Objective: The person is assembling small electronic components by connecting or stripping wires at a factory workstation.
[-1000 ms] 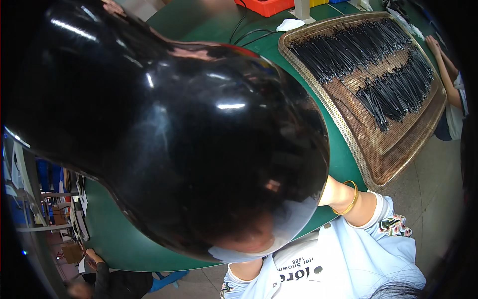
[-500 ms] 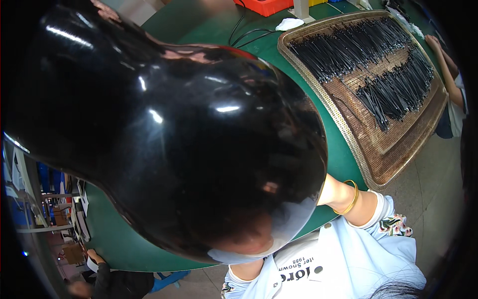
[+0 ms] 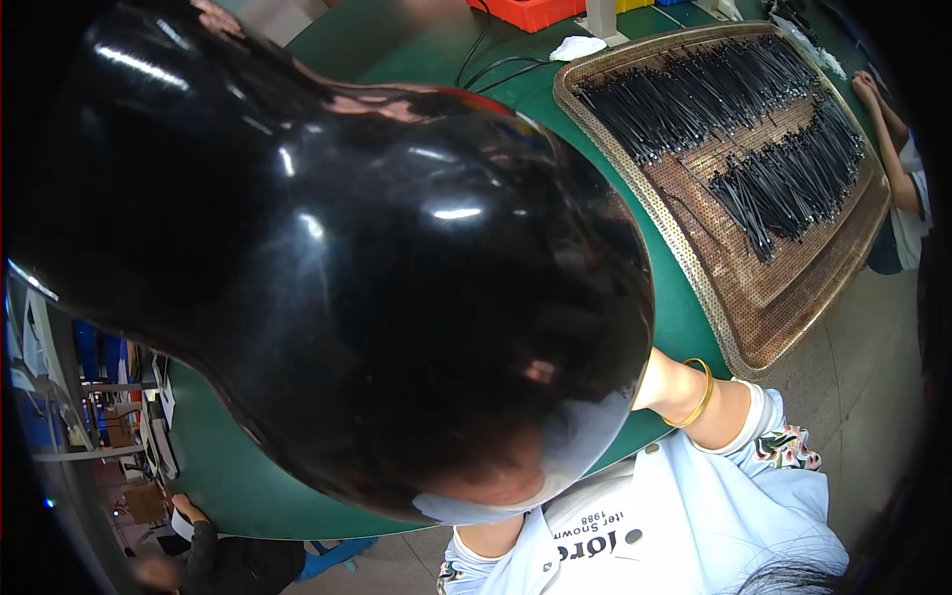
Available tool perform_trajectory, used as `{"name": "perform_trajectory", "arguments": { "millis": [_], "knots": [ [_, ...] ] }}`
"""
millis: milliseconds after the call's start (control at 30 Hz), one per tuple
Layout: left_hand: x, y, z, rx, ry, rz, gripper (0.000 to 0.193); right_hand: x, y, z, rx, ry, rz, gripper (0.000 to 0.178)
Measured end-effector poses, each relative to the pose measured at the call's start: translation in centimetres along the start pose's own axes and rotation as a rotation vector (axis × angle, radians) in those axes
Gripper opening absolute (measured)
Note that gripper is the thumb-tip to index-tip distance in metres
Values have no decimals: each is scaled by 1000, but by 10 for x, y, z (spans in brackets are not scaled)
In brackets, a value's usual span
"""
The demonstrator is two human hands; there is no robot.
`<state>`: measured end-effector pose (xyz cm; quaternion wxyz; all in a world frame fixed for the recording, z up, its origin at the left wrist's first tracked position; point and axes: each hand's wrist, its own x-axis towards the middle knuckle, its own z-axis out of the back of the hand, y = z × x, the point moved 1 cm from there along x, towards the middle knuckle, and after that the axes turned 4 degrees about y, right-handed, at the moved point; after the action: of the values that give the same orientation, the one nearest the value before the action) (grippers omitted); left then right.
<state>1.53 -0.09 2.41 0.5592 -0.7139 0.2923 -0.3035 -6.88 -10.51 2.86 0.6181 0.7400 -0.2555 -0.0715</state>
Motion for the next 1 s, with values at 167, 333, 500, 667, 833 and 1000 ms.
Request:
{"name": "perform_trajectory", "arguments": {
  "millis": [167,333,500,667,833,1000],
  "knots": [
    [0,1,2,27,40,10,12,0,1,0,-23,3,-26,15],
    [1,-5,-3,-1,4,8,9,0,9,-3,19,-31,-31,15],
    [1,-1,2,56,34,14,10,0,9,-3,121,-38,-78,13],
    [2,-4,-2,8,44,62,16,-1,9,-5,178,-74,-113,11],
    [3,-2,1,-502,-7,166,21,0,13,-7,383,-138,-72,11],
    [2,-4,2,-329,19,149,17,-1,11,-6,410,-95,-96,13]
  ]
}}
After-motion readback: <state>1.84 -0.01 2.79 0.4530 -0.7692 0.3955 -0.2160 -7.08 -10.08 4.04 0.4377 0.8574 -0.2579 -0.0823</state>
